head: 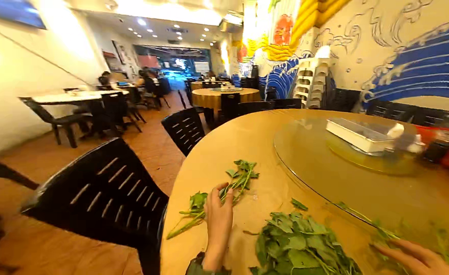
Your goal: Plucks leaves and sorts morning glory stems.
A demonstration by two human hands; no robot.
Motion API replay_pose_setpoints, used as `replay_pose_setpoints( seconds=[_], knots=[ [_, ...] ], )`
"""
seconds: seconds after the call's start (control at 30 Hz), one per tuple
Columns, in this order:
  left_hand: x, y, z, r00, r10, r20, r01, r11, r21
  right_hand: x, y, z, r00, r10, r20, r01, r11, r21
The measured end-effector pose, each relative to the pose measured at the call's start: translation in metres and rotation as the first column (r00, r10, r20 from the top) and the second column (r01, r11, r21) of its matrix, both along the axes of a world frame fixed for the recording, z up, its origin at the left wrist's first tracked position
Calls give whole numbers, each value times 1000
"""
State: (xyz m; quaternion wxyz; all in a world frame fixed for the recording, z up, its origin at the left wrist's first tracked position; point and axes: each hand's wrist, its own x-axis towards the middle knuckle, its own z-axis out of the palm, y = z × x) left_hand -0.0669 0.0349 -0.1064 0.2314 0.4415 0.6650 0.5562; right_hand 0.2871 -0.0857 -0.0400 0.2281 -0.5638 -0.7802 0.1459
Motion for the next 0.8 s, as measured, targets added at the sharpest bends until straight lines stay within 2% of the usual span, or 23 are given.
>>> replay_pose_setpoints(
  seconds=[0.07, 0.17, 0.27, 0.33, 0.47, 0.53, 0.63, 0.73, 0.8],
  knots=[
    [-12, 6, -10, 967, -8, -255, -49, 975, -217, -7, 37, -11, 995, -98, 6, 98, 994, -38],
    [-14, 9, -17, 900, -173, -400, -37, 884, -466, -5, 74, -38, 963, -259, 70, 263, 962, -70],
    [-9, 8, -13, 860, -187, -475, -103, 847, -521, 9, 81, -78, 926, -338, 171, 349, 936, -43],
    [-10, 9, -11, 852, -173, -494, -140, 834, -534, 22, 80, -99, 917, -350, 191, 342, 937, 75],
    [-13, 6, -8, 856, -159, -492, -160, 824, -544, 30, 80, -90, 930, -363, 61, 353, 927, 130],
    [-15, 4, -11, 869, -123, -480, -146, 862, -485, 33, 82, -82, 914, -403, -47, 404, 897, 178],
    [-20, -2, -17, 860, 85, -504, -185, 971, -152, 45, 89, -82, 839, -464, -285, 502, 862, 74],
    [-20, -5, -13, 823, 218, -525, -160, 975, 153, 56, 93, -79, 655, -526, -542, 566, 817, -110],
    [-17, -8, -6, 833, 224, -505, -145, 971, 191, 62, 95, -78, 519, -552, -653, 560, 797, -228]
  ],
)
